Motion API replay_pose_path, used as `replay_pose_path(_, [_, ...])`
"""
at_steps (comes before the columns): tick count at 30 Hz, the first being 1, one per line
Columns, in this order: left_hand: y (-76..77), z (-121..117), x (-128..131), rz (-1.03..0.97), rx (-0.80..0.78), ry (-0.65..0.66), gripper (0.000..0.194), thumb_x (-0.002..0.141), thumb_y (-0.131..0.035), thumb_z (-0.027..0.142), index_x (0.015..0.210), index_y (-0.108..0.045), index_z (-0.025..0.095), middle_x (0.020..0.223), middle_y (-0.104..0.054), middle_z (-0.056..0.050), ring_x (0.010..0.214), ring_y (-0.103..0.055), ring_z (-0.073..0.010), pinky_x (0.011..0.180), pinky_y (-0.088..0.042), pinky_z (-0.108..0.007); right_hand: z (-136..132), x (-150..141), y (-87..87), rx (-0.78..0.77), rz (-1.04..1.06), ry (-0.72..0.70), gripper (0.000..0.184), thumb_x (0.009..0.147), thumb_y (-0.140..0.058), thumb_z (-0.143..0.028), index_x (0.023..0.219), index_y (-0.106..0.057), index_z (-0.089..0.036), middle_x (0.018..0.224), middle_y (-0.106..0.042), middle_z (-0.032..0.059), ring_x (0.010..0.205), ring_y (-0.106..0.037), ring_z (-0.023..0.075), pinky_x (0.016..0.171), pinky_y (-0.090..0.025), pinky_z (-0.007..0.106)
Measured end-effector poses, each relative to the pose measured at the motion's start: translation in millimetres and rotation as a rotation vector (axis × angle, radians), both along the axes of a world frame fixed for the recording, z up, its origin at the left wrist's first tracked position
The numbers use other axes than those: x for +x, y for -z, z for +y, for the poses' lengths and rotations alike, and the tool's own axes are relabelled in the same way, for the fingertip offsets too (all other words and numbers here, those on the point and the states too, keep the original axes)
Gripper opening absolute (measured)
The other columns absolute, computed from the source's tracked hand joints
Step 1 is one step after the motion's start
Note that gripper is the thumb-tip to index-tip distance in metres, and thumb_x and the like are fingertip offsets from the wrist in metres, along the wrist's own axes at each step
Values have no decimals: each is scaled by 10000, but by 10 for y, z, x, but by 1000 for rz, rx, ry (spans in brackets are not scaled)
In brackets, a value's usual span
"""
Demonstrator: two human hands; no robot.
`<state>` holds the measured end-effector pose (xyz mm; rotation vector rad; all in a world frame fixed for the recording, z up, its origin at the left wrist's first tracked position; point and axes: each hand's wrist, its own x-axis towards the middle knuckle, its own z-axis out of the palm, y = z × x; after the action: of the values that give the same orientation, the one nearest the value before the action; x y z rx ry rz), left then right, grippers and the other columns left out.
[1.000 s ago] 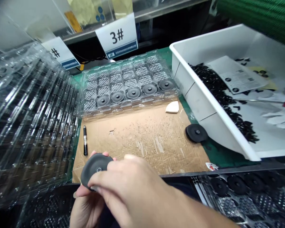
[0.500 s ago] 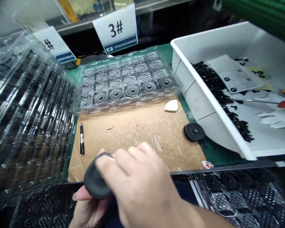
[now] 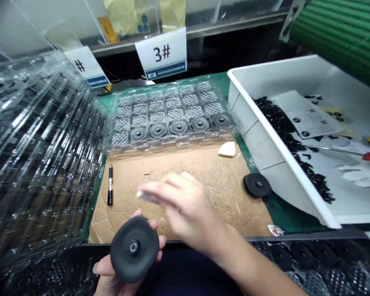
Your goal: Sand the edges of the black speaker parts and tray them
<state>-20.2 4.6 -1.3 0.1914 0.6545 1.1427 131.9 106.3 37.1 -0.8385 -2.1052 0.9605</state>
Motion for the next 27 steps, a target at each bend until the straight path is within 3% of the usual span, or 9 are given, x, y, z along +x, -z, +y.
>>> replay_pose_path(2, [2, 7, 8, -109, 18, -41, 546, 555, -723, 478, 1079, -644, 345, 1096, -703, 14, 957, -661, -229, 818, -526, -300, 81, 11, 249, -191, -29, 106, 240, 898, -453, -175, 1037, -644, -214, 861, -651, 28, 745, -583, 128, 639, -437, 249])
replay_pose_path(4, [10, 5, 4, -198, 27, -65, 539, 573, -724, 456, 1086, -647, 311, 1087, -707, -7, 956, -661, -237, 815, -529, -301, 78, -36, 558, -319, -87, 72, 219, 867, -500, -186, 995, -673, -226, 842, -643, 30, 736, -601, 140, 638, -470, 257])
replay_pose_path(7, [28, -14, -18, -267, 18, -76, 518, 597, -695, 475, 1083, -652, 300, 1067, -715, -22, 966, -658, -238, 823, -527, -306, -56, -156, 961, -316, -112, 63, 247, 811, -516, -141, 981, -687, -196, 979, -611, 82, 891, -605, 199, 771, -493, 351])
replay_pose_path(9, [34, -29, -41, -288, 3, -86, 492, 615, -666, 492, 1073, -655, 314, 1054, -719, -23, 958, -662, -231, 816, -528, -300, -147, -204, 1065, -304, -97, 110, 281, 819, -478, -139, 1028, -662, -181, 1115, -549, 118, 980, -575, 224, 820, -479, 397])
replay_pose_path(11, [28, -40, -66, -295, -14, -92, 465, 637, -631, 520, 1060, -660, 328, 1032, -725, -21, 926, -674, -221, 787, -537, -288, -186, -206, 1007, -303, -68, 152, 288, 853, -427, -154, 1043, -642, -179, 1134, -532, 123, 1007, -562, 222, 807, -487, 383])
replay_pose_path(17, [-8, -39, -89, -184, 15, -118, 440, 729, -528, 584, 1103, -621, 372, 1028, -704, -9, 816, -695, -207, 688, -547, -285, -182, -130, 615, -307, 2, 160, 235, 880, -437, -197, 924, -667, -218, 899, -639, 56, 867, -612, 180, 727, -507, 297])
replay_pose_path(20, [58, -57, -64, 187, 169, -258, 555, 712, -582, 562, 1236, -483, 408, 1053, -669, -17, 782, -672, -185, 712, -515, -297, -233, -131, 658, -318, 1, 165, 238, 863, -450, -182, 871, -687, -202, 831, -662, 52, 785, -631, 171, 685, -516, 285])
replay_pose_path(24, [190, -104, -52, 887, 384, -398, 924, 637, -762, 220, 1372, -226, 386, 1142, -613, -42, 1030, -578, -239, 934, -389, -356, -298, -77, 698, -328, -4, 216, 201, 839, -485, -192, 859, -685, -190, 818, -666, 63, 762, -629, 182, 629, -517, 281])
replay_pose_path(27, [210, -104, -45, 1057, 475, -389, 987, 651, -732, 114, 1381, -131, 398, 1148, -608, -42, 1023, -575, -238, 944, -364, -377, -335, -2, 565, -335, 42, 251, 158, 833, -532, -215, 894, -678, -213, 832, -653, 51, 754, -609, 167, 624, -506, 259])
